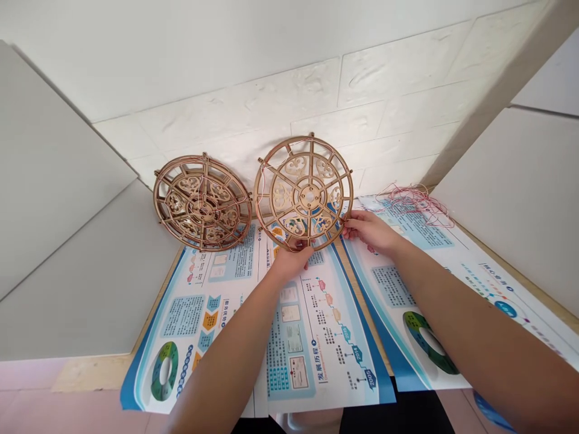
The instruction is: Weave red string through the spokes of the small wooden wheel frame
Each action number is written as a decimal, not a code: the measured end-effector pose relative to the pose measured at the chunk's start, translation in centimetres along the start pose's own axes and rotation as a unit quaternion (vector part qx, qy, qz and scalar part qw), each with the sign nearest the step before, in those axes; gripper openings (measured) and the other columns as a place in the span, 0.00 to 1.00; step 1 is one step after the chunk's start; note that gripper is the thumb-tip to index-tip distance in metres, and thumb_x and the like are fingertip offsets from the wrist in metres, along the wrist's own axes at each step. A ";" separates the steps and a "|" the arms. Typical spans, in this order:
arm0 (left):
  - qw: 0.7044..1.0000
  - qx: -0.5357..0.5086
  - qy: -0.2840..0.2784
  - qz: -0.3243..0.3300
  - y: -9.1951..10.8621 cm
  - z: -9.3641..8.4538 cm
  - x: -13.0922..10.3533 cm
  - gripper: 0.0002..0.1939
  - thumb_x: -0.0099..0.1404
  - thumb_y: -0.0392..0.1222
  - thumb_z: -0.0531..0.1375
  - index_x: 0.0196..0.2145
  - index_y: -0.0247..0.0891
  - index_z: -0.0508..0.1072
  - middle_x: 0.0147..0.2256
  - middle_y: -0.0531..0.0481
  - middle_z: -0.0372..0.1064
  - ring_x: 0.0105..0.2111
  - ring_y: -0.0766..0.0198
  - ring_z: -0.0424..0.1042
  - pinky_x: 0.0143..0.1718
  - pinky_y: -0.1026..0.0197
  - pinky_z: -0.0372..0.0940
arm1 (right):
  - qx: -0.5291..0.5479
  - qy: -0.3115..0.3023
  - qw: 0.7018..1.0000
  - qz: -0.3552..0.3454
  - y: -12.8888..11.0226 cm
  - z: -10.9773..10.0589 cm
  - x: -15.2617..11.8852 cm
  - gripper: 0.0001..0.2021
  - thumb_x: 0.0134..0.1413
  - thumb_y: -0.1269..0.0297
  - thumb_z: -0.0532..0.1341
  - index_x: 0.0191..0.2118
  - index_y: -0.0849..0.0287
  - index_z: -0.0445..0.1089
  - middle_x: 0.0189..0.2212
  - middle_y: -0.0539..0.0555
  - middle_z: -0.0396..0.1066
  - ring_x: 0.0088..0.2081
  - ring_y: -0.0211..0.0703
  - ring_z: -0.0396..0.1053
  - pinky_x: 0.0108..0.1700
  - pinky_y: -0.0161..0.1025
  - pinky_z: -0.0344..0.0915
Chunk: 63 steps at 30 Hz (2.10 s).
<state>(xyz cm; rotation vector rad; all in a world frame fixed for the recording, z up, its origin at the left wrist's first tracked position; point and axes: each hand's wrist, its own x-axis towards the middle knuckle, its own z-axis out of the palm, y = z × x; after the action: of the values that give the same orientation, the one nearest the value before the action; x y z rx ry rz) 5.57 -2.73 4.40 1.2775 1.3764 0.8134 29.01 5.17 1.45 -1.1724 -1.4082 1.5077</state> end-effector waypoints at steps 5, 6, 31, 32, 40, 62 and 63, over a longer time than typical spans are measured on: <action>1.000 0.015 0.007 -0.003 0.4 0.0 -0.3 0.06 0.60 0.31 0.57 0.35 0.39 0.69 0.23 0.57 0.63 0.20 0.69 0.63 0.25 0.65 0.60 | 0.005 0.002 1.000 0.003 -0.1 0.0 -0.1 0.05 0.50 0.65 0.64 0.34 0.59 0.70 0.28 0.55 0.71 0.30 0.42 0.68 0.32 0.36 0.65; 1.000 0.013 0.008 -0.004 0.5 0.1 -0.4 0.06 0.60 0.31 0.57 0.35 0.39 0.69 0.23 0.57 0.63 0.20 0.70 0.63 0.25 0.66 0.60 | 0.007 0.002 1.000 0.004 -0.2 0.1 -0.2 0.05 0.50 0.65 0.64 0.33 0.59 0.70 0.27 0.54 0.71 0.29 0.42 0.68 0.32 0.36 0.65; 0.999 -0.032 -0.013 0.040 -1.1 0.2 0.8 0.08 0.59 0.29 0.57 0.37 0.37 0.70 0.26 0.56 0.64 0.17 0.71 0.62 0.20 0.65 0.60 | -0.019 0.011 1.000 0.011 -0.4 0.2 -0.3 0.06 0.50 0.64 0.65 0.34 0.60 0.71 0.28 0.56 0.73 0.30 0.42 0.68 0.29 0.34 0.65; 0.999 -0.032 -0.012 0.040 -1.1 0.2 0.8 0.09 0.59 0.29 0.57 0.37 0.37 0.70 0.27 0.56 0.65 0.17 0.71 0.62 0.20 0.65 0.61 | -0.018 0.009 1.000 0.013 -0.4 0.1 -0.3 0.06 0.50 0.64 0.65 0.34 0.59 0.71 0.28 0.56 0.73 0.30 0.42 0.68 0.29 0.34 0.65; 0.999 -0.022 -0.004 0.025 -0.8 -0.1 0.7 0.04 0.59 0.34 0.62 0.31 0.38 0.69 0.23 0.56 0.64 0.19 0.69 0.65 0.24 0.64 0.61 | 0.089 -0.020 0.996 -0.013 -0.8 0.0 -0.3 0.10 0.47 0.65 0.67 0.38 0.58 0.75 0.37 0.54 0.76 0.38 0.42 0.72 0.43 0.37 0.70; 0.973 0.132 -0.190 -0.004 4.1 -2.5 -2.7 0.25 0.62 0.62 0.60 0.24 0.34 0.74 0.14 0.56 0.54 0.16 0.69 0.53 0.22 0.63 0.50 | 0.150 0.054 0.984 -0.074 -1.3 -0.4 -0.8 0.06 0.43 0.65 0.64 0.31 0.58 0.70 0.30 0.51 0.75 0.36 0.42 0.73 0.43 0.39 0.71; 0.968 0.128 -0.216 0.029 5.5 -1.9 -3.7 0.24 0.63 0.61 0.60 0.26 0.35 0.76 0.16 0.55 0.57 0.18 0.69 0.56 0.25 0.63 0.53 | 0.145 0.051 0.985 -0.077 -1.4 -0.4 -0.8 0.06 0.43 0.65 0.64 0.30 0.59 0.70 0.30 0.51 0.75 0.36 0.42 0.72 0.42 0.39 0.71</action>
<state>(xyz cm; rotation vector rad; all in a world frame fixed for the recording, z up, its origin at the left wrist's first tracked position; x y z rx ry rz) 4.72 -4.91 10.89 1.5903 1.1150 0.3659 29.54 4.71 2.92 -0.9260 -1.1400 1.4635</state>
